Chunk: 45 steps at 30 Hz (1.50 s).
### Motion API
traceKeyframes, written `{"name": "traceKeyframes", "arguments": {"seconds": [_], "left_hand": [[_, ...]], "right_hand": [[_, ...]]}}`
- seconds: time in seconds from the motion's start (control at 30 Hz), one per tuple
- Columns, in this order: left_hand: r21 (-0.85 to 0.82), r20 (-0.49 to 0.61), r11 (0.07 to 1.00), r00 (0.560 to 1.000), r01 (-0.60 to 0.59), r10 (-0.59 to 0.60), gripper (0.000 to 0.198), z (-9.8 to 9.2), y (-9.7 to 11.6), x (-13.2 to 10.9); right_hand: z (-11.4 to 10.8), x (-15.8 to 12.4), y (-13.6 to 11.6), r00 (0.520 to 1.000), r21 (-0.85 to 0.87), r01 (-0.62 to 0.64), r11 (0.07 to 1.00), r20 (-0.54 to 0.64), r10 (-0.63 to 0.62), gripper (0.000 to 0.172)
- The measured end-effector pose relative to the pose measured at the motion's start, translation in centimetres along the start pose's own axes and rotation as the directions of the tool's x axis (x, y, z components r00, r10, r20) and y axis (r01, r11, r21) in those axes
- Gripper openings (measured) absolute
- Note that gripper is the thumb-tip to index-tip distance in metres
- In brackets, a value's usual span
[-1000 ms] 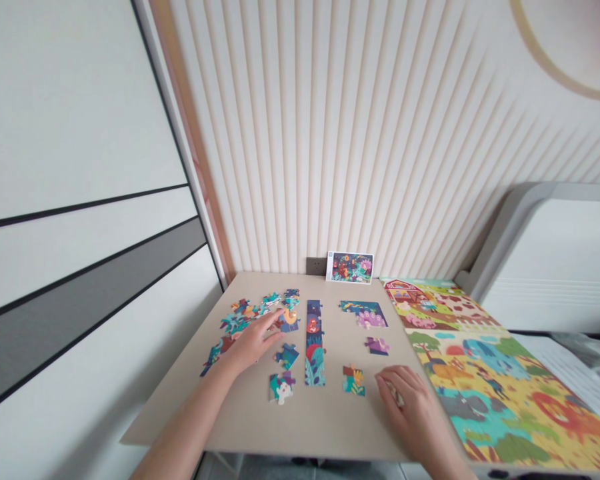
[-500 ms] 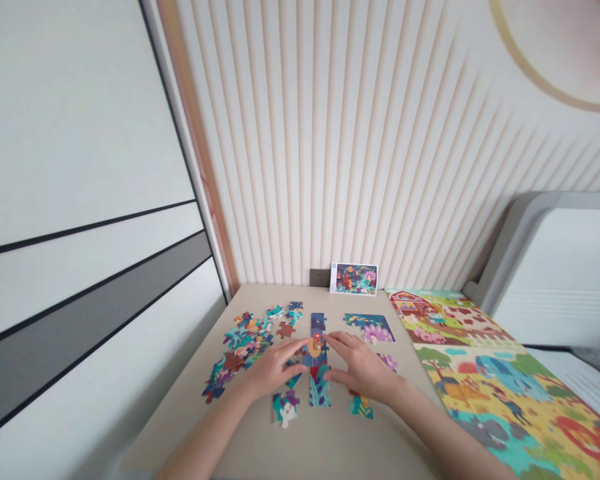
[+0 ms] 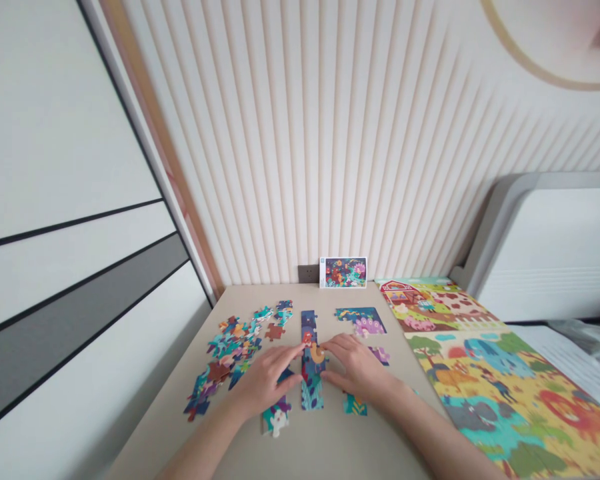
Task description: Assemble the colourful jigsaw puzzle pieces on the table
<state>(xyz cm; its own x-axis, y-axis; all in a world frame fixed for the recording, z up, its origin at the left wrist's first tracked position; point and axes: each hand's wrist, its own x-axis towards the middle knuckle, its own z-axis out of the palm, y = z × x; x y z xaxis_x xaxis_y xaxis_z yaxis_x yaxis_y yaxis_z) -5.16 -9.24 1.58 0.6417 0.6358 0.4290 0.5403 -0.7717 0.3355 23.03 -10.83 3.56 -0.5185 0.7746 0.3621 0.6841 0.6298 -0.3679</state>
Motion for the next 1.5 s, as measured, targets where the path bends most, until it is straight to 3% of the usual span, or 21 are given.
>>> {"name": "traceKeyframes", "arguments": {"seconds": [0.13, 0.27, 0.43, 0.57, 0.67, 0.8, 0.93, 1.2, 1.5], "left_hand": [[0.028, -0.084, 1.000, 0.996, -0.010, 0.012, 0.025, -0.3, -0.4, -0.1], [0.108, -0.044, 0.992, 0.996, -0.071, 0.077, 0.023, -0.5, -0.5, 1.2], [0.216, 0.096, 0.962, 0.984, -0.169, 0.151, 0.022, 0.0, -0.5, 6.0], [0.232, 0.091, 0.964, 0.989, -0.131, 0.113, 0.016, 1.6, -1.0, 9.8], [0.217, 0.074, 0.972, 0.995, -0.085, 0.070, 0.020, 3.3, -1.5, 11.1], [0.170, 0.082, 0.981, 0.993, -0.098, 0.085, 0.029, 5.0, -2.1, 11.1], [0.104, 0.066, 0.988, 0.992, -0.115, 0.109, 0.032, 5.8, -2.5, 10.5], [0.009, 0.064, 0.996, 0.994, -0.086, 0.085, 0.031, 6.0, -2.7, 10.3], [-0.005, 0.037, 0.994, 0.994, -0.105, 0.105, 0.030, 6.0, -2.6, 10.3]], "right_hand": [[-2.0, 0.4, 2.7, 0.995, -0.104, -0.096, 0.990, -0.010, 0.095, 0.036], [-3.1, 1.3, 6.5, 0.989, -0.165, -0.122, 0.979, 0.068, 0.135, 0.039], [-2.4, 2.6, 9.1, 0.985, -0.148, -0.159, 0.976, 0.049, 0.167, 0.039], [-1.4, 2.7, 9.5, 0.982, -0.127, -0.185, 0.974, 0.016, 0.189, 0.040], [-0.8, 2.4, 9.5, 0.982, -0.130, -0.183, 0.974, 0.016, 0.187, 0.042], [-0.4, 2.0, 9.3, 0.980, -0.137, -0.195, 0.971, 0.000, 0.197, 0.047], [-0.6, 1.3, 8.6, 0.982, -0.116, -0.190, 0.975, -0.009, 0.190, 0.036], [-0.7, 0.9, 8.1, 0.989, -0.091, -0.145, 0.985, -0.016, 0.144, 0.022], [0.1, 1.1, 8.7, 0.997, -0.106, -0.062, 0.992, -0.060, 0.056, 0.026]]}}
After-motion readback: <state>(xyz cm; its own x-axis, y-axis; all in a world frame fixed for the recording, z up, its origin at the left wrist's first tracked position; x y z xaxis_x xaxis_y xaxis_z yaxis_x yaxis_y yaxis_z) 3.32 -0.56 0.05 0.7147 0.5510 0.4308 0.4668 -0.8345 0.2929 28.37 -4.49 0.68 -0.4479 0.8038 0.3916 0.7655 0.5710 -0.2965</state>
